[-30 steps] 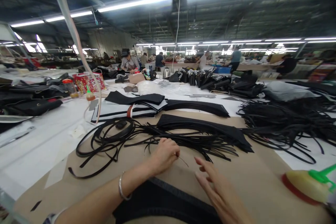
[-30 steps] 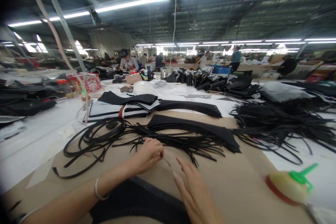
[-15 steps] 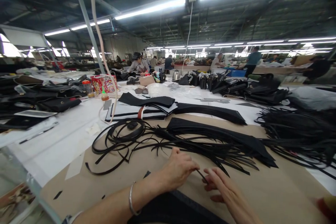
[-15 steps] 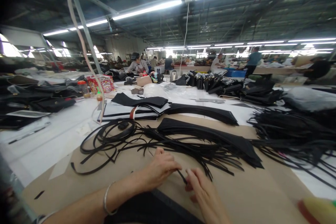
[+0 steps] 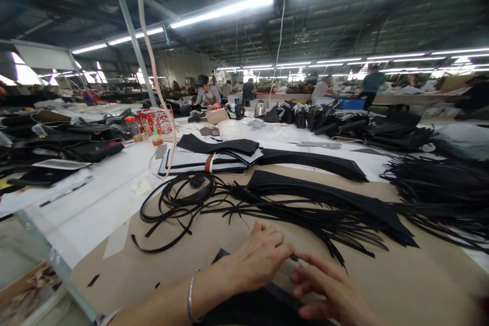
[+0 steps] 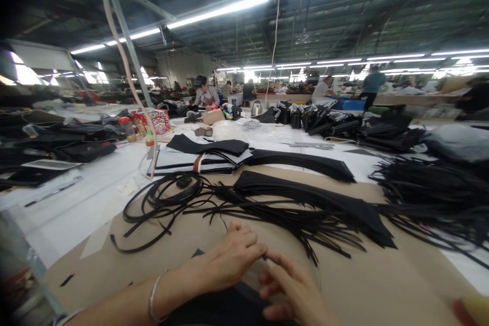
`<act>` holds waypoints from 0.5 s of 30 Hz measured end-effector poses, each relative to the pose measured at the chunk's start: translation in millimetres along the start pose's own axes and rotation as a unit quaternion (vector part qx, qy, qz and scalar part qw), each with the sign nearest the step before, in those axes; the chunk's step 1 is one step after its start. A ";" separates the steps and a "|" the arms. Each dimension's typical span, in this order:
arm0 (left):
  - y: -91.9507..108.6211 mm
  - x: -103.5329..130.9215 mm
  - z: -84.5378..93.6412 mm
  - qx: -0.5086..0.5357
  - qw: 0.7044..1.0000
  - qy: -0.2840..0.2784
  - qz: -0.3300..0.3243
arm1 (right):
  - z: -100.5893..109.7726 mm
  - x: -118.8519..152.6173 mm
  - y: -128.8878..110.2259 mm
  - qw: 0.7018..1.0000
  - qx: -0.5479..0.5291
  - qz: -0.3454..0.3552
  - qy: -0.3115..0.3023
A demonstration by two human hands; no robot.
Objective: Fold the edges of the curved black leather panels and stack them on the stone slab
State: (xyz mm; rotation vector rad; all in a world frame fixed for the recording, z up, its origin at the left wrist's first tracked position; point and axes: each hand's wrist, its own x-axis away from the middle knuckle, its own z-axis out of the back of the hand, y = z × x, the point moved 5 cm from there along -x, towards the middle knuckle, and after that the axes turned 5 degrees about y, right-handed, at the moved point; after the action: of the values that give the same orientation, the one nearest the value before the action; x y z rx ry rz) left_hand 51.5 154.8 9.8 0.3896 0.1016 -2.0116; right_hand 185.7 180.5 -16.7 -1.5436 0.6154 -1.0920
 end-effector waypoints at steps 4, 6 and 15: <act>6.3 -0.4 2.3 0.033 0.999 0.004 0.007 | -4.1 -5.6 5.4 0.999 -0.029 -0.019 -0.018; 1.9 0.9 3.8 0.126 0.991 -0.024 0.034 | 1.6 -9.1 6.3 1.000 -0.014 -0.007 -0.019; -62.9 16.3 10.5 0.315 0.939 -0.100 0.094 | 55.8 7.3 -15.1 0.990 0.106 0.079 0.046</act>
State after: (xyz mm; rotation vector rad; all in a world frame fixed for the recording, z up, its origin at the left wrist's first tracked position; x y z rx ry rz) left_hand -13.2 167.2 8.5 0.5650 -0.6985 -1.8425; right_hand 235.7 204.7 1.0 -1.2457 0.6501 -1.0751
